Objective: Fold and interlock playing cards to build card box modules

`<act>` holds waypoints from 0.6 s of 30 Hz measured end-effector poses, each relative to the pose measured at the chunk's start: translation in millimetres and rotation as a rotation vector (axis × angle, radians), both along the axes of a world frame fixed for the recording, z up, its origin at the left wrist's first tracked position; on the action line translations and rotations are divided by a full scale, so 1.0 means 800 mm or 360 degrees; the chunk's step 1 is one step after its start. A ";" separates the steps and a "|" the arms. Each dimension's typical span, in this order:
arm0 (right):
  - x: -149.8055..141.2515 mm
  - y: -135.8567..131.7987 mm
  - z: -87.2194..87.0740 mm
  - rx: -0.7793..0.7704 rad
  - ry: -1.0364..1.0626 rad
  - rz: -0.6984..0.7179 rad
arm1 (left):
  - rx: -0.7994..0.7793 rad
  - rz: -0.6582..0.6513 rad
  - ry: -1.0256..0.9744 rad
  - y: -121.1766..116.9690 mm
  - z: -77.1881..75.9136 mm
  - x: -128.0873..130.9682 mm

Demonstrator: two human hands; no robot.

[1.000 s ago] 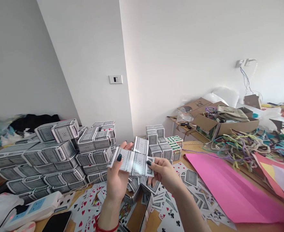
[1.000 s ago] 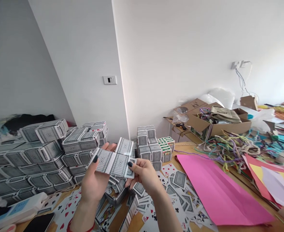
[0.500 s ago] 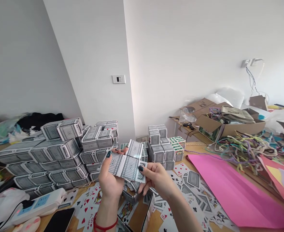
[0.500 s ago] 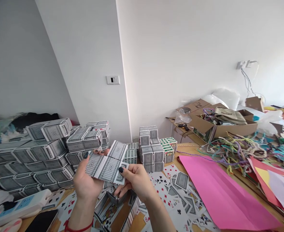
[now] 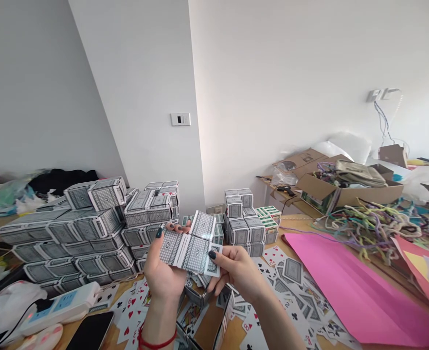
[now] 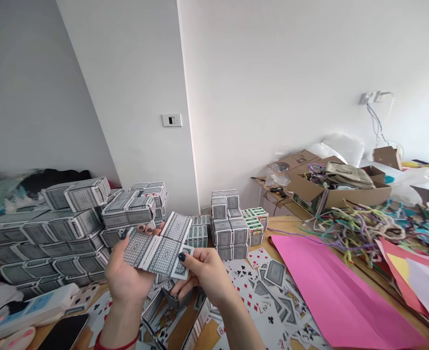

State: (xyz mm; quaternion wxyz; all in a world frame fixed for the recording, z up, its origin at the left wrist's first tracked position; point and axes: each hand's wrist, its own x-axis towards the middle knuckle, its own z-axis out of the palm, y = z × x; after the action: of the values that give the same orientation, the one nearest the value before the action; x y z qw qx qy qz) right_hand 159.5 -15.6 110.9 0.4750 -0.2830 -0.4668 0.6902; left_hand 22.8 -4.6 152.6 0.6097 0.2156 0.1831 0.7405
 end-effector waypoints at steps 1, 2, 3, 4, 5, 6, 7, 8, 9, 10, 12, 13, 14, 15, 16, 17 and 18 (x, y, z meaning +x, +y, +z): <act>0.000 0.000 0.000 -0.0002 -0.0001 -0.0007 | 0.0005 -0.0003 -0.0008 0.000 0.000 0.000; 0.000 0.000 0.000 -0.0001 -0.0003 -0.0015 | 0.0011 -0.0001 -0.0011 0.000 -0.001 0.000; 0.000 0.000 0.001 0.0002 -0.0007 -0.0022 | 0.0016 0.0003 -0.0006 0.000 -0.001 0.000; 0.000 0.000 0.001 0.0005 -0.0013 -0.0028 | 0.0025 0.0006 0.0004 0.000 -0.002 0.000; 0.000 0.000 0.001 0.0006 -0.0023 -0.0034 | 0.0037 0.0009 0.0018 0.001 -0.002 0.000; 0.000 0.000 0.001 0.0005 -0.0034 -0.0038 | 0.0053 0.0011 0.0033 0.001 -0.003 0.000; 0.000 0.000 0.001 0.0002 -0.0043 -0.0044 | 0.0076 0.0009 0.0052 0.001 -0.004 0.000; 0.000 0.000 0.001 0.0000 -0.0047 -0.0050 | 0.0104 0.0013 0.0071 0.001 -0.004 0.000; 0.000 0.000 0.001 -0.0001 -0.0046 -0.0058 | 0.0132 0.0020 0.0090 0.001 -0.005 0.000; 0.000 -0.001 0.002 -0.0004 -0.0040 -0.0068 | 0.0153 0.0024 0.0111 0.001 -0.005 0.000; 0.001 -0.002 0.004 -0.0011 -0.0028 -0.0081 | 0.0173 0.0017 0.0163 0.001 -0.006 0.001; 0.002 -0.002 0.005 -0.0015 -0.0026 -0.0084 | 0.0173 0.0012 0.0191 0.001 -0.007 0.002; 0.003 -0.003 0.006 -0.0019 -0.0026 -0.0087 | 0.0170 0.0009 0.0216 0.000 -0.008 0.003; 0.004 -0.003 0.008 -0.0021 -0.0031 -0.0091 | 0.0171 0.0008 0.0236 0.000 -0.008 0.004; 0.005 -0.004 0.010 -0.0023 -0.0037 -0.0093 | 0.0175 0.0010 0.0251 0.000 -0.009 0.005; 0.005 -0.005 0.011 -0.0023 -0.0043 -0.0097 | 0.0180 0.0016 0.0258 0.000 -0.010 0.006; 0.005 -0.005 0.012 -0.0024 -0.0049 -0.0104 | 0.0183 0.0022 0.0260 0.001 -0.010 0.007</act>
State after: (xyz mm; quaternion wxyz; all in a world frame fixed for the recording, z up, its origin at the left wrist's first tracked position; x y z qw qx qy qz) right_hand 163.8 -19.7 120.6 0.4880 -0.3122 -0.4593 0.6733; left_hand 28.3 -4.1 144.3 0.5743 0.3086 0.1908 0.7339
